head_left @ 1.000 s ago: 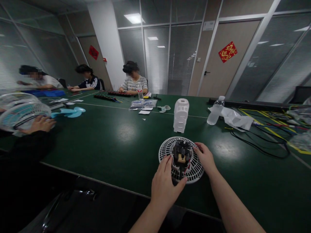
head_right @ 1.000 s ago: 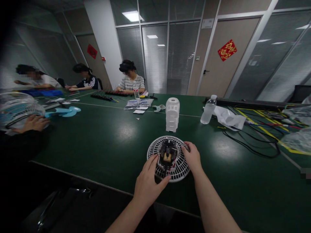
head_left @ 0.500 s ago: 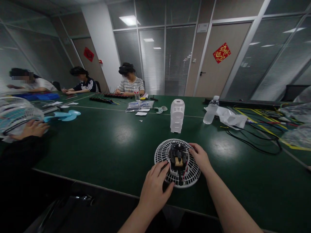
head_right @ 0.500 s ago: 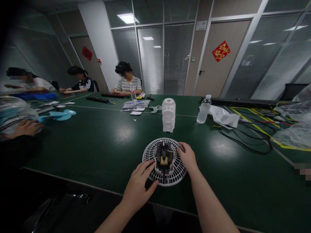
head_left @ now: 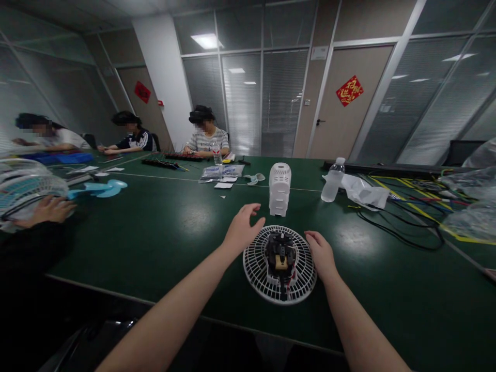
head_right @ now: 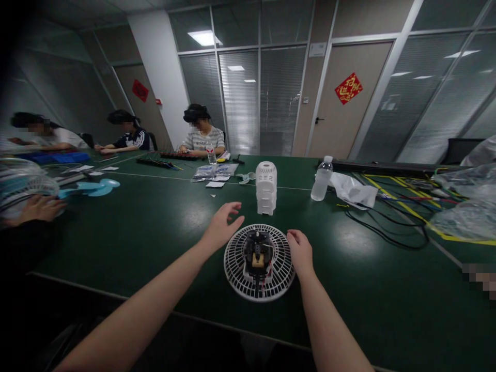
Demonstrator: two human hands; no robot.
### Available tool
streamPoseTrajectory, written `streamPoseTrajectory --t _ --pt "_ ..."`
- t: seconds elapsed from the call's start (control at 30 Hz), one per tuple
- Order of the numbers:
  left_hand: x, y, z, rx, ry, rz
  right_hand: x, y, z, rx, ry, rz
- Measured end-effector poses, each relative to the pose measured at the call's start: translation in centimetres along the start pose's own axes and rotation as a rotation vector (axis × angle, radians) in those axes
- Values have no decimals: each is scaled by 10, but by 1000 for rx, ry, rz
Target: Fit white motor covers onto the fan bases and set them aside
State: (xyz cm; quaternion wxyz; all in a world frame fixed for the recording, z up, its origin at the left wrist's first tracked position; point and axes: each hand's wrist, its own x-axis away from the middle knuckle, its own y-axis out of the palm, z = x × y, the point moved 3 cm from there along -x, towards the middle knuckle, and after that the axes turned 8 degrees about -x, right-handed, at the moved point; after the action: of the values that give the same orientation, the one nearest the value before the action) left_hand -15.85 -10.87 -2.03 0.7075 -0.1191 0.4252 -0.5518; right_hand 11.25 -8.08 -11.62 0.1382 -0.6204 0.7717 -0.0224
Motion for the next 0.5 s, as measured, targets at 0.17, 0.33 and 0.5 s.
streamPoseTrajectory --t 0.17,0.33,0.5 --pt "-88 40 13 -12 -158 -5 1 -4 -3 4 9 39" --pt "-115 76 33 -63 -269 93 1 -1 -3 30 -5 31" --pt "-123 98 44 -139 -406 234 0 0 0 56 -18 17"
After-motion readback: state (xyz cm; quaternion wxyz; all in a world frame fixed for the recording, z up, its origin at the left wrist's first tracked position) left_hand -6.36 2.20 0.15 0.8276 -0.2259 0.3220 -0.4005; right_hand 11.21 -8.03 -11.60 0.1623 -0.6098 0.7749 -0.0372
